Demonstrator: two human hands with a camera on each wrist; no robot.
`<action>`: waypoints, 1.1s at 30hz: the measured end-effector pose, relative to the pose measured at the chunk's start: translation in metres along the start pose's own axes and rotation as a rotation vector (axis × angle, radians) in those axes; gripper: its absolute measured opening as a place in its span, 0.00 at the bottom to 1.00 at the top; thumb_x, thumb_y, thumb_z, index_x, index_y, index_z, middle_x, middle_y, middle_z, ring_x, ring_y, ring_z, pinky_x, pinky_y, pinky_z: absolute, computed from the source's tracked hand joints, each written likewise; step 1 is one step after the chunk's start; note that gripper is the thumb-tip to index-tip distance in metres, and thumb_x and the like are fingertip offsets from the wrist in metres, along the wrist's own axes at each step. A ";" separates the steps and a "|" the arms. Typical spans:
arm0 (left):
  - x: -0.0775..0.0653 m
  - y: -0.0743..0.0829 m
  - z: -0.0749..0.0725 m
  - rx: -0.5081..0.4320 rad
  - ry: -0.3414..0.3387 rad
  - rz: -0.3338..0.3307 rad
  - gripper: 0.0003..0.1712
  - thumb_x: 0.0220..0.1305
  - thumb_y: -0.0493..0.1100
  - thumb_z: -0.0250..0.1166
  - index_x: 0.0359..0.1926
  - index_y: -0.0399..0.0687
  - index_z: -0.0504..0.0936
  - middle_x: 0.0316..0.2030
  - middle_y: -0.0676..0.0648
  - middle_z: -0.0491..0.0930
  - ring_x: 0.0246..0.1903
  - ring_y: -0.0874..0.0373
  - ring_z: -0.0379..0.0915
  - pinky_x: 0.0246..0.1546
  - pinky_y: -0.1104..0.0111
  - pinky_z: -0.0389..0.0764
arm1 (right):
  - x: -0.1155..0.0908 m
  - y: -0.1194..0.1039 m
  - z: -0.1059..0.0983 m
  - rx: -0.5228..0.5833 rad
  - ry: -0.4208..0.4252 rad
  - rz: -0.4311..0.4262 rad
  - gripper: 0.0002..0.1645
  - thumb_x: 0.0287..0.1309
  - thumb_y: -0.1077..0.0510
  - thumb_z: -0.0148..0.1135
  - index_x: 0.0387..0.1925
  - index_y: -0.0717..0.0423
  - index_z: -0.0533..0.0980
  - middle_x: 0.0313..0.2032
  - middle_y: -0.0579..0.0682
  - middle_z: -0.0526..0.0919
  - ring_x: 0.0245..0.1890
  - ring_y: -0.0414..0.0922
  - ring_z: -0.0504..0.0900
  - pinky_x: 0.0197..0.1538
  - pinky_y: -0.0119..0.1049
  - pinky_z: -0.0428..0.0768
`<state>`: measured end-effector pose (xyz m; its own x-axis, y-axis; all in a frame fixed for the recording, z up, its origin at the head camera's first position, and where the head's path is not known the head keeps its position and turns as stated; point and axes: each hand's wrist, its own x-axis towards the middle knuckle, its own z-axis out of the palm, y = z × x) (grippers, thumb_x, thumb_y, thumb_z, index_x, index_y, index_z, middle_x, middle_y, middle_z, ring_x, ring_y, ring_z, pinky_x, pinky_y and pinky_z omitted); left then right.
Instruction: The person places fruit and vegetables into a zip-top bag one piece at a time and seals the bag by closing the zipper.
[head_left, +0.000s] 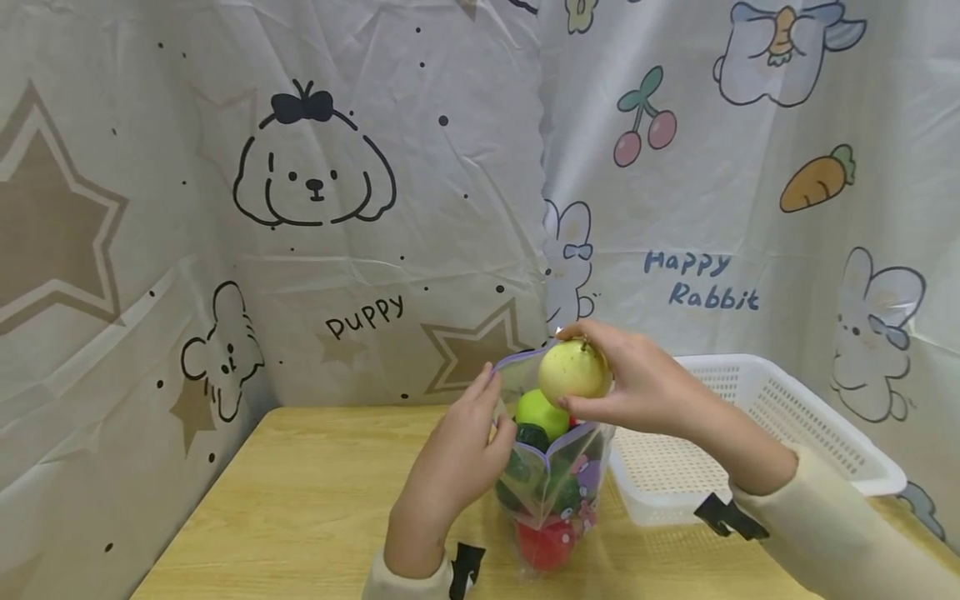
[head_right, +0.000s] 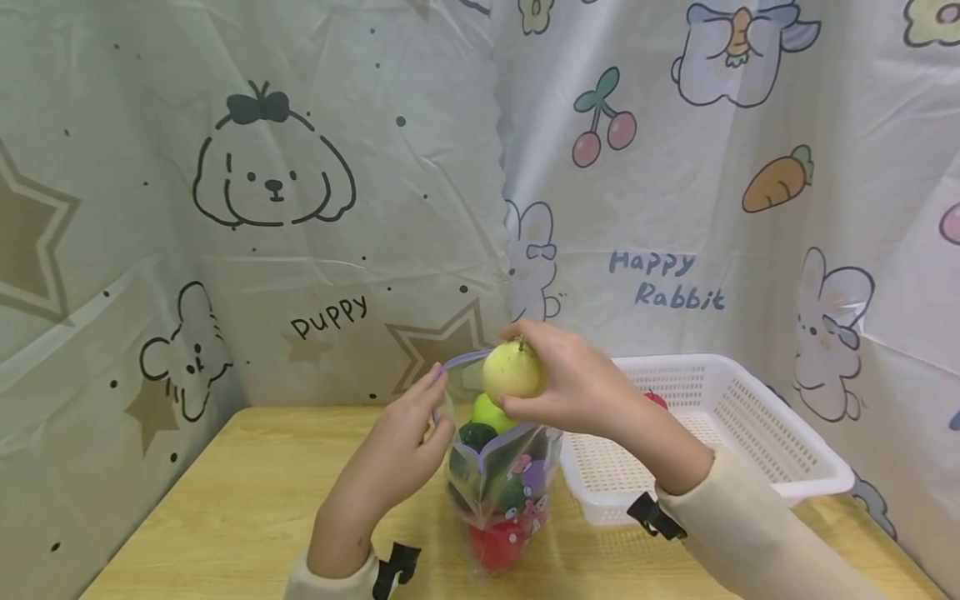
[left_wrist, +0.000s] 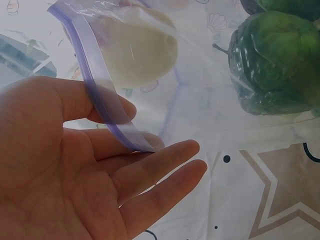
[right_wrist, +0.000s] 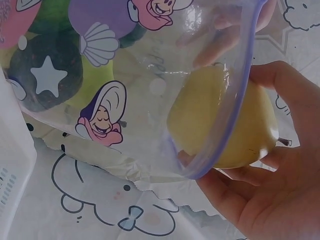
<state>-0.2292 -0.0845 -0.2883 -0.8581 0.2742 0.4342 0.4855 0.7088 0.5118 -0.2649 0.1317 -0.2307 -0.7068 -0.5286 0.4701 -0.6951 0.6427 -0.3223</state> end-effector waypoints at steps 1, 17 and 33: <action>0.000 0.000 0.000 0.001 0.000 0.001 0.31 0.63 0.41 0.48 0.66 0.34 0.60 0.71 0.38 0.53 0.08 0.70 0.45 0.19 0.72 0.70 | 0.000 0.000 0.000 0.000 0.003 -0.003 0.36 0.39 0.47 0.72 0.53 0.50 0.70 0.45 0.48 0.81 0.34 0.39 0.78 0.32 0.34 0.82; 0.000 0.000 -0.002 0.009 0.007 -0.017 0.31 0.63 0.41 0.48 0.67 0.34 0.59 0.71 0.38 0.53 0.10 0.68 0.46 0.23 0.67 0.71 | 0.002 0.001 0.001 -0.023 0.031 -0.019 0.29 0.48 0.49 0.67 0.53 0.50 0.71 0.53 0.51 0.80 0.45 0.47 0.79 0.39 0.44 0.85; -0.001 -0.001 -0.003 0.010 0.007 -0.010 0.32 0.63 0.41 0.48 0.67 0.34 0.60 0.71 0.37 0.53 0.10 0.68 0.47 0.19 0.69 0.70 | 0.002 0.006 -0.003 -0.029 0.088 0.021 0.19 0.55 0.55 0.61 0.49 0.54 0.74 0.50 0.54 0.81 0.44 0.48 0.80 0.38 0.48 0.85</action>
<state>-0.2285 -0.0876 -0.2865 -0.8618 0.2628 0.4339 0.4751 0.7179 0.5089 -0.2704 0.1360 -0.2296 -0.7060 -0.4650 0.5342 -0.6752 0.6694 -0.3097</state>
